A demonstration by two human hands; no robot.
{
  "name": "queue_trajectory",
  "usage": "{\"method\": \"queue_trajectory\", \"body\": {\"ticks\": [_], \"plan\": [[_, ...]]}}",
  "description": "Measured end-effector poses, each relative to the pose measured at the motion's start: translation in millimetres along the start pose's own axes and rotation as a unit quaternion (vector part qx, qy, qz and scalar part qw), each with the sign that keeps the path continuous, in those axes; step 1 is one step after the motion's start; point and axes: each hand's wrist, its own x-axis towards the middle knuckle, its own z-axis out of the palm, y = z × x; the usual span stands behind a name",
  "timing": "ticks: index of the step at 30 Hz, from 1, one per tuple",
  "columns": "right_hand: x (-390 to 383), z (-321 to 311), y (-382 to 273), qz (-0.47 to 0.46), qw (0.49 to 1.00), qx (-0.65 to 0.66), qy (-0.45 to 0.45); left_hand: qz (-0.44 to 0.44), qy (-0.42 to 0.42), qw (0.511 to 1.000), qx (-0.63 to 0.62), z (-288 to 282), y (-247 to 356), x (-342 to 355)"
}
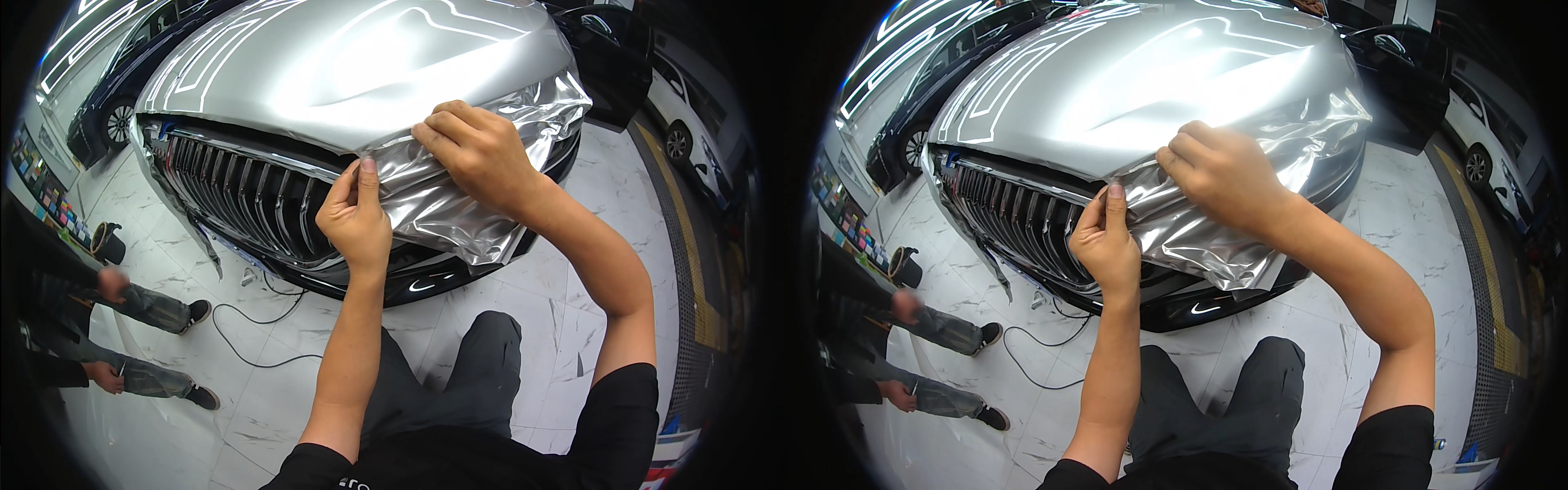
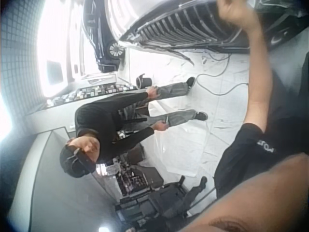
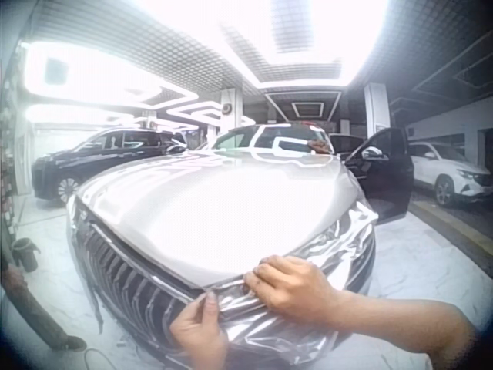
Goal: The person applies a silver vinyl wrap to the front hood and bumper of a car. They smooth the material with their hands, tuck edges into crevices, and use a knife to trim excess wrap along the contours of the hood and grille.
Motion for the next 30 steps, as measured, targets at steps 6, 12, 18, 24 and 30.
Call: {"method": "queue_trajectory", "body": {"ticks": [6, 12, 18, 24, 30], "plan": [[-6, -2, 4, 0.014, 1.0, 0.008, -0.01, 0.003, 0.005, 1.0, 0.004, 1, -3, 0], [-11, -4, 11, 0.017, 1.0, 0.004, -0.009, 0.008, 0.003, 1.0, -0.008, 1, -3, 1], [-19, -6, 20, 0.025, 1.0, -0.002, -0.018, 0.008, 0.0, 1.0, 0.008, 0, -5, -2], [-26, -7, 29, 0.016, 1.0, 0.003, -0.004, 0.012, 0.002, 1.0, 0.017, -2, -9, -4], [-30, -8, 35, 0.017, 1.0, 0.003, -0.002, 0.017, -0.003, 1.0, 0.016, -4, -14, -7]]}}
